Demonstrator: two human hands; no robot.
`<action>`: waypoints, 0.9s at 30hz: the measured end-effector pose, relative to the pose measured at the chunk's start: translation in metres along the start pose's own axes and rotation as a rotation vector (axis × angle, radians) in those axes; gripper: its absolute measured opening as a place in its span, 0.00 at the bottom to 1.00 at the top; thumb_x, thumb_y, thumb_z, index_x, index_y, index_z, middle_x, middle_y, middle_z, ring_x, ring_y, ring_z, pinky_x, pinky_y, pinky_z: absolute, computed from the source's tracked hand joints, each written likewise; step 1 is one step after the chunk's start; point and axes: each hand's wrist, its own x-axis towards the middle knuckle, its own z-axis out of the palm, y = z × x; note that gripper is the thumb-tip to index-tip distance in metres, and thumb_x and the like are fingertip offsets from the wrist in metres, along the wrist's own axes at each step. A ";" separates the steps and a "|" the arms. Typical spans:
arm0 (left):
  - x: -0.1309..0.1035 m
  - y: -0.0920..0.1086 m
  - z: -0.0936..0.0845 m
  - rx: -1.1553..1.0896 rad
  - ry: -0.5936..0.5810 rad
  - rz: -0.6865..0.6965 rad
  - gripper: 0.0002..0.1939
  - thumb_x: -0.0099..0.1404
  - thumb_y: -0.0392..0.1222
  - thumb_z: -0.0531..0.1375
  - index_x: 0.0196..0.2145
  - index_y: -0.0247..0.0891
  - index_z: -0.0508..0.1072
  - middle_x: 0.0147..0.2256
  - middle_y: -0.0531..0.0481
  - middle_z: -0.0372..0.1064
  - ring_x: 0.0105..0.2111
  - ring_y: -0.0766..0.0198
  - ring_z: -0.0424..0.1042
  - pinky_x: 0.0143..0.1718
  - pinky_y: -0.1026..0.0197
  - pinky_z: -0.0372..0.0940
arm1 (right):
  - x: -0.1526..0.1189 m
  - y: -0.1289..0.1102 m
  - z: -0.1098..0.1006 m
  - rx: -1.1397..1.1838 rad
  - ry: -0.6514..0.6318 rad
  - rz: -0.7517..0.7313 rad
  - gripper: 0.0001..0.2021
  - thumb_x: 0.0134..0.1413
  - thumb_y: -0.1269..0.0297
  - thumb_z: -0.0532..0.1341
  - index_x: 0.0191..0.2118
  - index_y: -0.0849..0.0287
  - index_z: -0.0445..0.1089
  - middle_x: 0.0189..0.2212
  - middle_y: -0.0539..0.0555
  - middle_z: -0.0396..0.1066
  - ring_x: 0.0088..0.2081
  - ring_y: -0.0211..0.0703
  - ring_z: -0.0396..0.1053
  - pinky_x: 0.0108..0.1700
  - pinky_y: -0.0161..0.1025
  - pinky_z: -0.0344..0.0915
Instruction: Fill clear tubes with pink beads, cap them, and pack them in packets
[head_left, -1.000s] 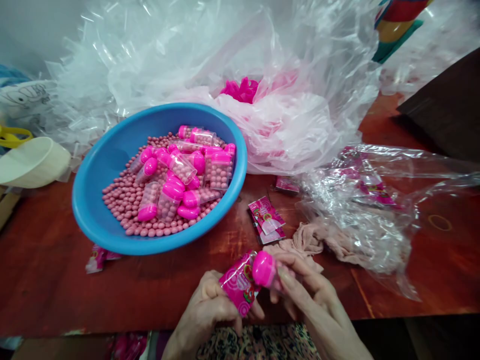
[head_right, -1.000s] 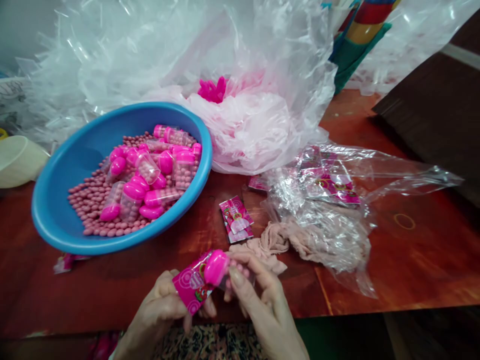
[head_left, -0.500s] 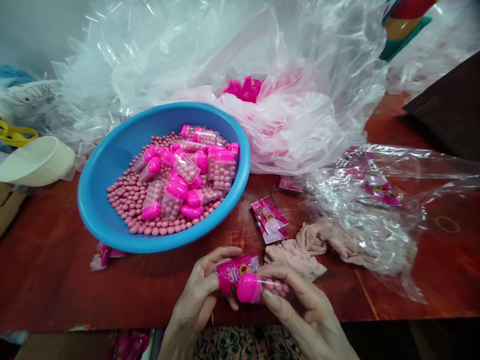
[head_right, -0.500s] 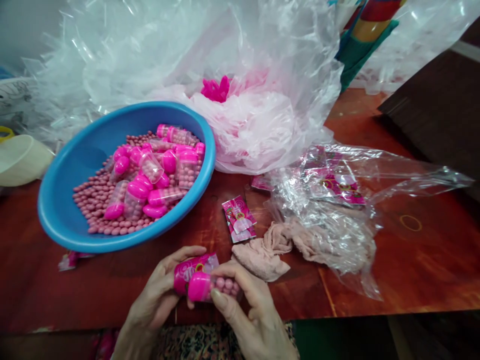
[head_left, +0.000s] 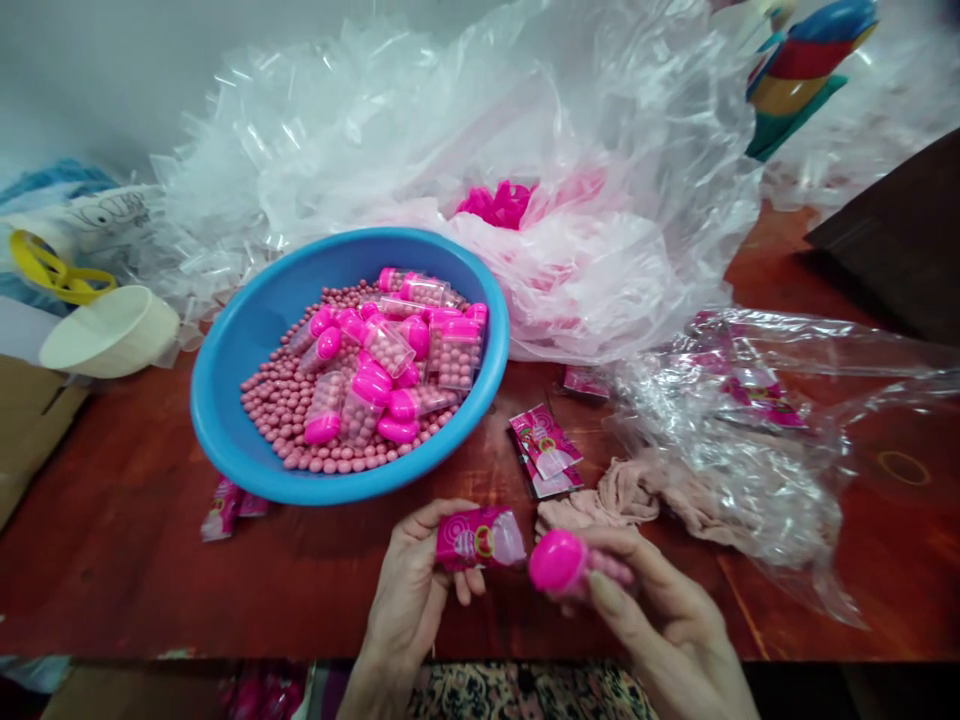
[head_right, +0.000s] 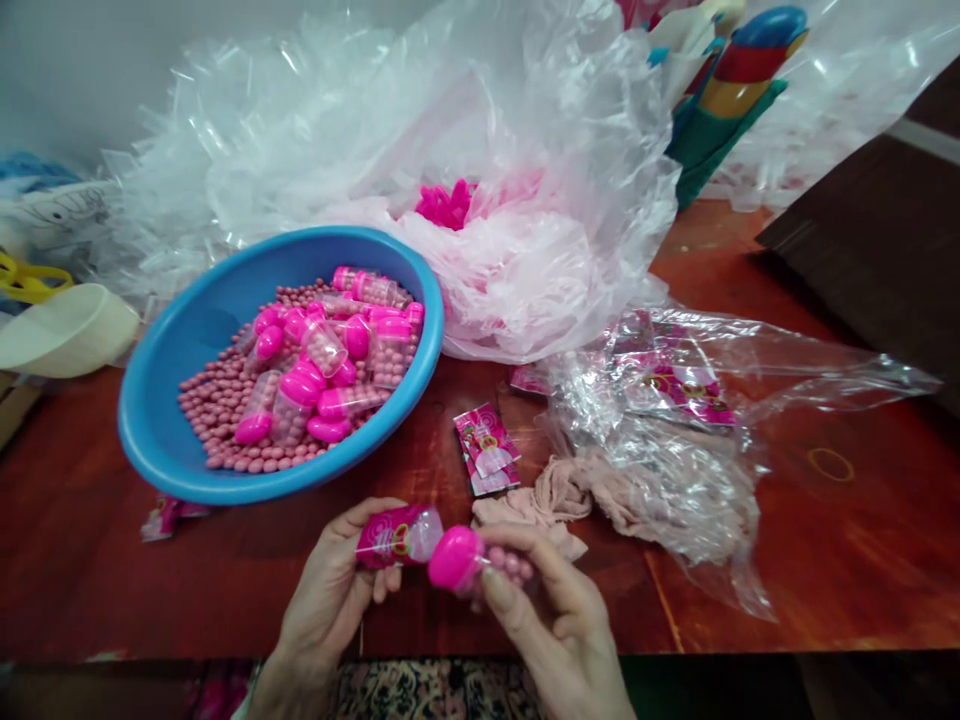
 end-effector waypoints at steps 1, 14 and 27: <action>0.000 0.001 0.000 -0.005 0.007 0.010 0.07 0.43 0.33 0.68 0.25 0.34 0.81 0.15 0.51 0.74 0.10 0.72 0.67 0.08 0.76 0.58 | 0.001 -0.001 0.000 0.024 0.055 -0.014 0.08 0.54 0.56 0.63 0.38 0.51 0.73 0.29 0.49 0.74 0.29 0.36 0.71 0.34 0.27 0.68; -0.006 -0.002 0.010 -0.008 -0.032 0.023 0.08 0.44 0.37 0.70 0.25 0.32 0.81 0.15 0.49 0.73 0.09 0.70 0.67 0.08 0.74 0.59 | 0.001 0.001 0.006 -0.190 0.110 -0.196 0.06 0.54 0.62 0.63 0.39 0.48 0.75 0.33 0.47 0.77 0.34 0.35 0.74 0.37 0.24 0.68; -0.006 -0.007 0.009 -0.001 -0.044 0.017 0.06 0.45 0.33 0.68 0.25 0.31 0.79 0.17 0.51 0.74 0.11 0.68 0.69 0.09 0.71 0.64 | 0.004 0.003 -0.007 -0.024 -0.056 0.149 0.11 0.48 0.54 0.66 0.36 0.52 0.78 0.31 0.51 0.74 0.32 0.40 0.71 0.32 0.30 0.68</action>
